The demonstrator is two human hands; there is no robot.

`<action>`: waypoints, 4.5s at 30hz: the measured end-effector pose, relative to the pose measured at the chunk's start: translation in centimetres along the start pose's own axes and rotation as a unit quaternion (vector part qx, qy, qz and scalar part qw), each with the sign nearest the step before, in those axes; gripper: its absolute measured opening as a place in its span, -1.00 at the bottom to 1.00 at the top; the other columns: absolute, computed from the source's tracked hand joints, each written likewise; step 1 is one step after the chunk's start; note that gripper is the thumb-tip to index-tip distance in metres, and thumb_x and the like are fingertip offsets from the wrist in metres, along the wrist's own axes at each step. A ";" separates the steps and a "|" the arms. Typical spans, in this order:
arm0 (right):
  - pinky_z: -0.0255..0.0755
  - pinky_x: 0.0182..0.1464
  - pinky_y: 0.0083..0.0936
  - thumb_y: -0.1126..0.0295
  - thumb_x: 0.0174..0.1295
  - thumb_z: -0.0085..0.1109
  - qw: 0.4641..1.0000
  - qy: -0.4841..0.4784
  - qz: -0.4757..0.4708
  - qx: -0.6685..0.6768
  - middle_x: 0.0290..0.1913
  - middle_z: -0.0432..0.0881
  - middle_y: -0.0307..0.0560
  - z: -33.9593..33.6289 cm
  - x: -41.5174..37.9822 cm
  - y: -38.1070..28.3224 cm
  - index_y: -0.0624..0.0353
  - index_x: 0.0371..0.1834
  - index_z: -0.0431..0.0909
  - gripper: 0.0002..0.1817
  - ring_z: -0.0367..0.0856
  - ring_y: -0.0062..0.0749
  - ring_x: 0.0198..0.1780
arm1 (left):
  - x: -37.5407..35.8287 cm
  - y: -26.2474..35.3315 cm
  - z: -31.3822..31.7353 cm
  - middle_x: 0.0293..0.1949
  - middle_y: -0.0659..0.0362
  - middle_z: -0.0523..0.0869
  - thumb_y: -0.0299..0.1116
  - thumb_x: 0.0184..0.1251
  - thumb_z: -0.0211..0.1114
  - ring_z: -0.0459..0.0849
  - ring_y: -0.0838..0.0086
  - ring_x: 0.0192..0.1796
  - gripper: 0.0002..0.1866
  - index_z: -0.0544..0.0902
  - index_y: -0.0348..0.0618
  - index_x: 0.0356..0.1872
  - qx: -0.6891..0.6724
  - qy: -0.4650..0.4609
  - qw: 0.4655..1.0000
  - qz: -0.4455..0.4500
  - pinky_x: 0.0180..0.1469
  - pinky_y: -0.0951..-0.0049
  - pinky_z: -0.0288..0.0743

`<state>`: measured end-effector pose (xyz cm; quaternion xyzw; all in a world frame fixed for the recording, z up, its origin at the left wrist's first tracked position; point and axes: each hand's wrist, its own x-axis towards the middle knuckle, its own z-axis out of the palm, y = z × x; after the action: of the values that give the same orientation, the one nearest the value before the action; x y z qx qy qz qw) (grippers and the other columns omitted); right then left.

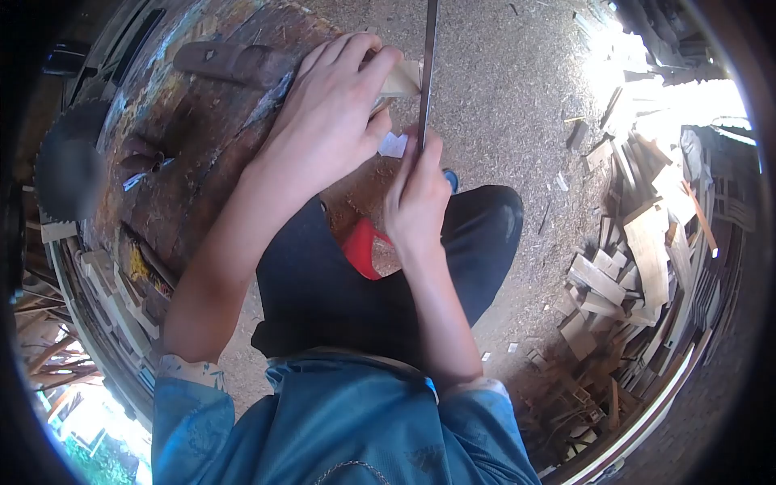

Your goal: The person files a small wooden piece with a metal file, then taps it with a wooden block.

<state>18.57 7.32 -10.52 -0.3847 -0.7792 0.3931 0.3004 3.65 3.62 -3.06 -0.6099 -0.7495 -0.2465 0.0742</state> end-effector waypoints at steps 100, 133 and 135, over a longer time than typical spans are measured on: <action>0.55 -0.09 -0.48 0.22 0.67 -0.18 0.788 -0.188 0.278 0.516 0.06 0.74 0.35 -5.7 -6.7 0.5 0.21 0.23 0.38 -0.68 0.72 -0.36 -0.33 | -0.4 -0.2 1.5 0.10 -0.05 0.58 -0.55 -0.04 0.46 0.56 0.01 0.24 -0.37 0.52 -0.23 0.18 0.033 0.047 0.998 0.006 0.37 0.04 0.37; 0.24 -0.44 -0.64 0.31 0.60 0.10 0.958 -0.069 0.142 0.240 -0.53 0.42 -0.39 -5.9 -3.9 -3.3 0.22 0.03 0.57 -0.80 0.32 -0.75 -0.52 | -0.2 0.1 0.7 0.16 -0.10 0.59 -0.33 0.21 0.47 0.54 -0.02 0.29 -0.44 0.49 -0.26 0.21 -0.011 0.046 0.999 -0.006 0.38 0.00 0.33; 0.25 -0.43 -0.62 0.27 0.65 -0.01 0.966 -0.078 0.132 0.207 -0.55 0.39 -0.38 -6.0 -3.8 -2.8 0.23 0.07 0.58 -0.74 0.32 -0.74 -0.52 | -0.2 0.1 0.8 0.14 -0.10 0.59 -0.30 0.29 0.43 0.56 -0.04 0.27 -0.48 0.49 -0.24 0.22 -0.017 0.058 0.998 0.002 0.37 -0.01 0.33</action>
<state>24.12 5.30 -5.73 -0.3817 -0.6442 0.6109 0.2571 3.91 3.81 -3.78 -0.5970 -0.7385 -0.2942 0.1076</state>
